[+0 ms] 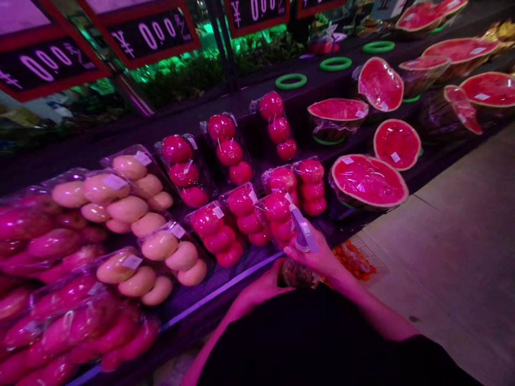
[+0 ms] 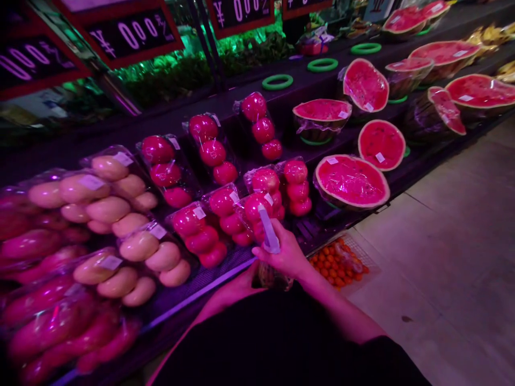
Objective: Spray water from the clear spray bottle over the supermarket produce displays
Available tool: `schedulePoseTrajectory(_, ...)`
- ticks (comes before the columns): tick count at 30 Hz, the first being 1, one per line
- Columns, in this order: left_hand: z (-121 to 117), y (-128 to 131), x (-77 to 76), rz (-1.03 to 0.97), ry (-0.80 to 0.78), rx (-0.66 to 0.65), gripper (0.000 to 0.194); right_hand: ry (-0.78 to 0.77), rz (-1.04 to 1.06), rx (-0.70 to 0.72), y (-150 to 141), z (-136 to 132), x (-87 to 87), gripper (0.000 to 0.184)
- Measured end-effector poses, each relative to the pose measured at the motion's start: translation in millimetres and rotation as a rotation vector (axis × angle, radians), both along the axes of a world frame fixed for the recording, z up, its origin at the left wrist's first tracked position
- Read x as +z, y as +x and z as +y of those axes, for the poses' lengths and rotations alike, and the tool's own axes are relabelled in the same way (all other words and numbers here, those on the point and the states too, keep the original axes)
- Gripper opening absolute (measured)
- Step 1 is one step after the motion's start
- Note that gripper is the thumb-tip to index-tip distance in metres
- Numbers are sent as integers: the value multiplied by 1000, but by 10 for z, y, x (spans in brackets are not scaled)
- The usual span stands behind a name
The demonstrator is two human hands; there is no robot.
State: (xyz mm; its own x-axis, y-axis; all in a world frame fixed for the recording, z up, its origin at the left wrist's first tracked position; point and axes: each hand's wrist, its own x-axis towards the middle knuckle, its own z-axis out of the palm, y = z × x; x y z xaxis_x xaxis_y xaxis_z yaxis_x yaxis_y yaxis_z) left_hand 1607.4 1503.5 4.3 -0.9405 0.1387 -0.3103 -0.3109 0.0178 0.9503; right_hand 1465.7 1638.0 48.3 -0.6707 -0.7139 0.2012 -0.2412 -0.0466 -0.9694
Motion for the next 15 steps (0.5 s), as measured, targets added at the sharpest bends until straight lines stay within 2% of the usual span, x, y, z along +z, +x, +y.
schedulePoseTrajectory(4, -8, -1, -12, 20, 19, 33, 113, 31, 28, 80, -17, -57, 86, 44)
schedulePoseTrajectory(10, 26, 42, -186, 0, 73, 73, 102, -9, -1, 45, -108, -20, -81, 39)
schedulePoseTrajectory(15, 58, 31, -216, -48, 108, 103, 97, -14, 6, 23, -158, 16, -146, 36)
